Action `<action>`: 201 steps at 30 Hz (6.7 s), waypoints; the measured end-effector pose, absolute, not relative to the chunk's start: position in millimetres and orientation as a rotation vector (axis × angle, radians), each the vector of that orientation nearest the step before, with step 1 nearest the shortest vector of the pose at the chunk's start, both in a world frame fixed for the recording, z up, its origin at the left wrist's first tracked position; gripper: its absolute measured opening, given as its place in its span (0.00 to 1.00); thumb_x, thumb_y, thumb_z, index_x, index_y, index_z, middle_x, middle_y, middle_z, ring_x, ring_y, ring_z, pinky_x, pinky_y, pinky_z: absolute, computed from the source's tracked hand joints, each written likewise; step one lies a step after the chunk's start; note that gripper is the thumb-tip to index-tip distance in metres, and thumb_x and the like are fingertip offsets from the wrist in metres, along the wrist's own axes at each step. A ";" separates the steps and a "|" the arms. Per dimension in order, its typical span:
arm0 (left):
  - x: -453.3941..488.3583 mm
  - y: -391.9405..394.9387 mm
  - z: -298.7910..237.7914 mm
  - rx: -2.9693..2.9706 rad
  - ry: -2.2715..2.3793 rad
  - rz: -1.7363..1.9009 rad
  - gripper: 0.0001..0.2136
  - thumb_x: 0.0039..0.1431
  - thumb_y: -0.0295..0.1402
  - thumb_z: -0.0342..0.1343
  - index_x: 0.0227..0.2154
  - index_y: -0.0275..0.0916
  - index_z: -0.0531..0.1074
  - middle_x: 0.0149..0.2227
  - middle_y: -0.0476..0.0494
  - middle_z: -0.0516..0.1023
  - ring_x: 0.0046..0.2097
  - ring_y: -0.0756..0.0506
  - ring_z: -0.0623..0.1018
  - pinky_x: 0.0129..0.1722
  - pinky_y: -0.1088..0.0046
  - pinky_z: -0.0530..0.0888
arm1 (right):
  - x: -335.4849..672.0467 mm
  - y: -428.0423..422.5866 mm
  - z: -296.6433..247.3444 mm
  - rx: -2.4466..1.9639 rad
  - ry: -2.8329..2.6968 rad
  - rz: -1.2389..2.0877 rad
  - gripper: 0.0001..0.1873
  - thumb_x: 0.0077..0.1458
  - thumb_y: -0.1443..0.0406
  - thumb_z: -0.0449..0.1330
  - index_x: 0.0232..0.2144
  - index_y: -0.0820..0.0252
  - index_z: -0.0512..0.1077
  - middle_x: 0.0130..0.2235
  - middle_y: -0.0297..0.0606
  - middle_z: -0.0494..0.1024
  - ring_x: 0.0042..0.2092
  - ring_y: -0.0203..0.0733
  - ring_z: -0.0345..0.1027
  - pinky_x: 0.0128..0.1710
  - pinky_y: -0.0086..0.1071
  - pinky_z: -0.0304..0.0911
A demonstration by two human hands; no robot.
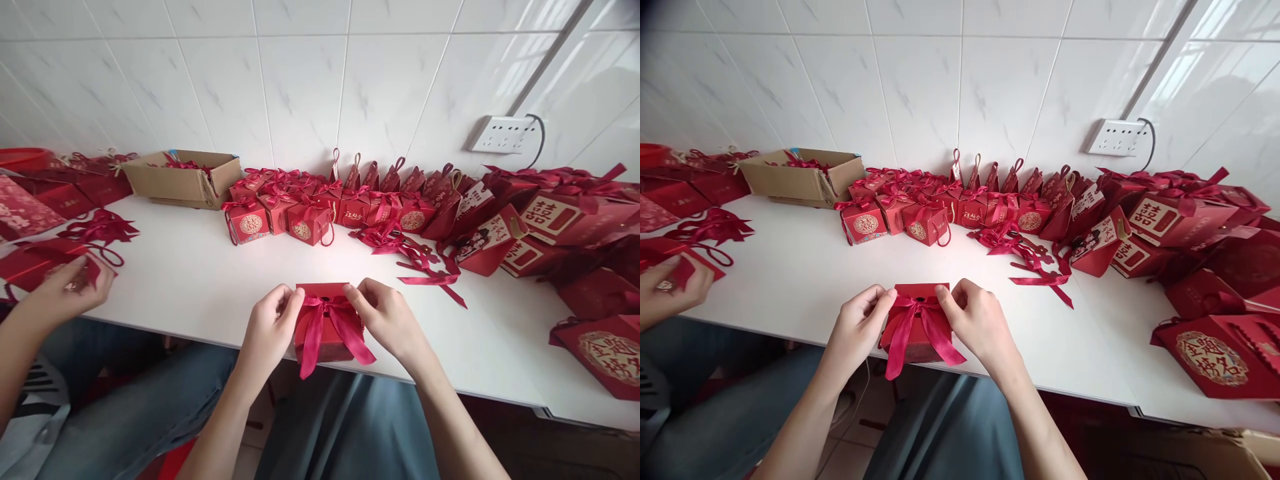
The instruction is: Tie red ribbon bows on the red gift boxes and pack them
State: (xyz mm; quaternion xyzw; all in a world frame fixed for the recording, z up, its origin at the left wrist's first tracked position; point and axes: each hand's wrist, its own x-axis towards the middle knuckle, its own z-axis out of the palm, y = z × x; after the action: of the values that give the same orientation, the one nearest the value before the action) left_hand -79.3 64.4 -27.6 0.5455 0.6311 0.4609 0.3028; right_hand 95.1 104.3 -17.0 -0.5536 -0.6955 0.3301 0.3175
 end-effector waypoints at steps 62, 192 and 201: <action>-75.7 58.9 -24.7 1.424 1.656 1.136 0.18 0.59 0.45 0.46 0.20 0.40 0.53 0.20 0.54 0.51 0.23 0.52 0.55 0.24 0.76 0.57 | 119.0 91.2 -33.1 -1.243 -1.573 1.462 0.29 0.52 0.42 0.52 0.17 0.58 0.56 0.18 0.27 0.58 0.19 0.29 0.50 0.17 0.26 0.51; -79.8 51.8 -41.2 1.256 1.597 1.220 0.18 0.60 0.46 0.41 0.21 0.40 0.53 0.22 0.53 0.53 0.24 0.51 0.56 0.23 0.76 0.57 | 143.9 108.1 -52.3 -0.753 -1.978 1.268 0.59 0.34 0.48 0.70 0.63 0.50 0.45 0.63 0.51 0.54 0.64 0.54 0.48 0.58 0.51 0.54; -66.1 49.4 -37.0 1.327 1.524 1.247 0.15 0.57 0.43 0.51 0.23 0.39 0.59 0.21 0.55 0.56 0.23 0.54 0.59 0.22 0.79 0.59 | 131.9 88.8 -51.4 -0.885 -2.082 0.951 0.56 0.42 0.64 0.69 0.64 0.49 0.40 0.62 0.47 0.54 0.62 0.51 0.53 0.59 0.47 0.57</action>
State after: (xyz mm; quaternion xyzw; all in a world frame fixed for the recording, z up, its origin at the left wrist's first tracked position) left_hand -66.1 49.4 -37.0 0.5184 0.5952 0.4871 0.3739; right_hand 131.9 88.8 -51.4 -0.3394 -0.7988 0.3649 0.3370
